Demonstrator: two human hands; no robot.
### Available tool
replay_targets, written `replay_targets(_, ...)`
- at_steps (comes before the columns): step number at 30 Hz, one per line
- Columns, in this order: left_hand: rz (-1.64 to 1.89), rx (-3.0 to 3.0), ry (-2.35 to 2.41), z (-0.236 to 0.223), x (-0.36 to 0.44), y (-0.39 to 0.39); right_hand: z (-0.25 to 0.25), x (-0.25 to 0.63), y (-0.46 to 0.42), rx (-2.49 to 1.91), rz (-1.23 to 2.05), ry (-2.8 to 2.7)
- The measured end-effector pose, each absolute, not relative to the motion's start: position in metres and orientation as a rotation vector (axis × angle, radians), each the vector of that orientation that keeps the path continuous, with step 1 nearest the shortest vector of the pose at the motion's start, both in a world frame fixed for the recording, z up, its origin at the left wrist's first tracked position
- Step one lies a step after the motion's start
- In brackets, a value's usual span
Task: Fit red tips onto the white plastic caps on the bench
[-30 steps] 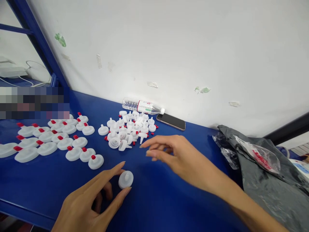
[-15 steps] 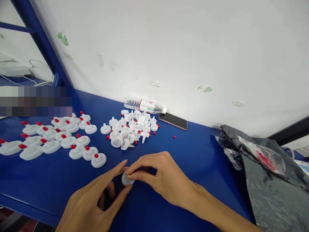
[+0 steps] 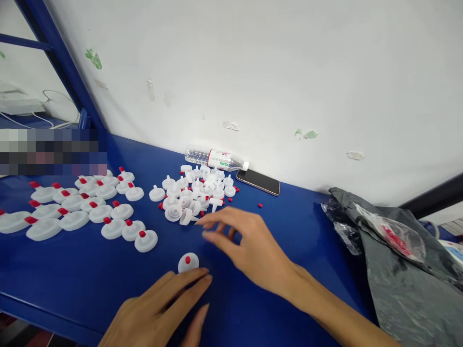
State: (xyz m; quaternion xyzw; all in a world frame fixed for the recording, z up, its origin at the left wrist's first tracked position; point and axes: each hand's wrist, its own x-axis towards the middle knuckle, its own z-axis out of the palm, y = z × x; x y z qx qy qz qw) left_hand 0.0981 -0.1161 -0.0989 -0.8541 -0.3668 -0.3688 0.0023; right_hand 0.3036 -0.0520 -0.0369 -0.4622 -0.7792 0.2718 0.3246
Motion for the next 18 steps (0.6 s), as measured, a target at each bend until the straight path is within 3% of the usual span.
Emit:
replay_targets(5,-1.049,-2.552,-1.281,-0.092,0.073,-0.097,-0.05,0.317,-0.03,-1.222,0.063,-2.216)
replay_targets(11,-1.217,-2.549,-1.237,-0.087,0.068,-0.097,-0.063,0.319,-0.023,-1.232,0.042,-2.305)
replay_targets(14,-1.254,-2.61,-1.271,-0.087,0.075,-0.103,-0.052,0.316,-0.03,-1.258,0.33,-2.133)
replay_targets(18,-1.311,-2.591,-1.393,-0.087,0.083,-0.106,-0.036,0.31,-0.043,-1.199,1.265,-1.739)
